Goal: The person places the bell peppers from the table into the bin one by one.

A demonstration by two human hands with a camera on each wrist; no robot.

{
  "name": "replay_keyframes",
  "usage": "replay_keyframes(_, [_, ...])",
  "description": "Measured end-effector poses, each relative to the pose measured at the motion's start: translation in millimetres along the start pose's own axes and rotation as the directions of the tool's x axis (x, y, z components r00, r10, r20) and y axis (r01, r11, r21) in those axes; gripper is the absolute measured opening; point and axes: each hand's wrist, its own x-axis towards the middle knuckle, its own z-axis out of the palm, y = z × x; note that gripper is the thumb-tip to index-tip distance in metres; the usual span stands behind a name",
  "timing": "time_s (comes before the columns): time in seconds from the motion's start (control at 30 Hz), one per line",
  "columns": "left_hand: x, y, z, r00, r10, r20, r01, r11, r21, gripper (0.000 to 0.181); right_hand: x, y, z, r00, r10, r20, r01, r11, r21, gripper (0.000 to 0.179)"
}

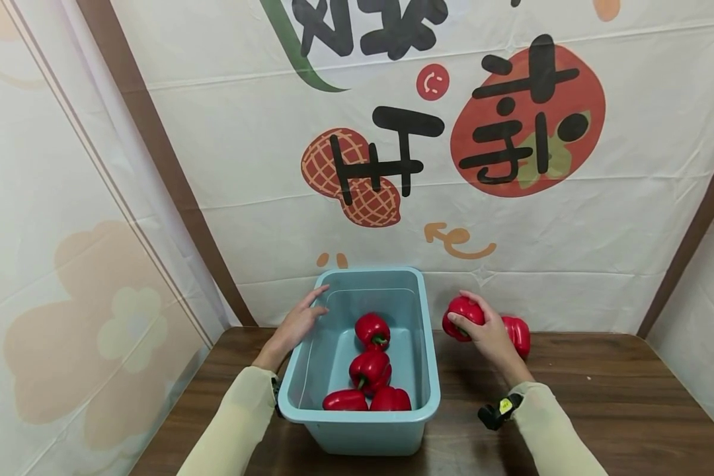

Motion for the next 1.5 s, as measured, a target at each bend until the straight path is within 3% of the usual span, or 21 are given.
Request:
replay_keyframes(0.37, [-0.8,2.1,-3.0,1.000,0.002,0.007,-0.002,1.000,-0.002,0.056,-1.4,-19.5,-7.6,1.000,0.000,-0.012,-0.001,0.999,-0.045,0.074])
replay_keyframes(1.0, [-0.1,1.6,-2.5,1.000,-0.014,0.014,0.014,1.000,-0.014,0.055,-2.4,-34.9,-10.3,0.995,-0.099,0.020,0.096,0.988,0.118,0.071])
replay_keyframes(1.5, [-0.7,-0.6,-1.6,1.000,-0.007,0.010,0.007,1.000,-0.012,0.055,-8.0,-46.8,-13.6,0.993,-0.120,0.012,0.119,0.990,0.079,0.067])
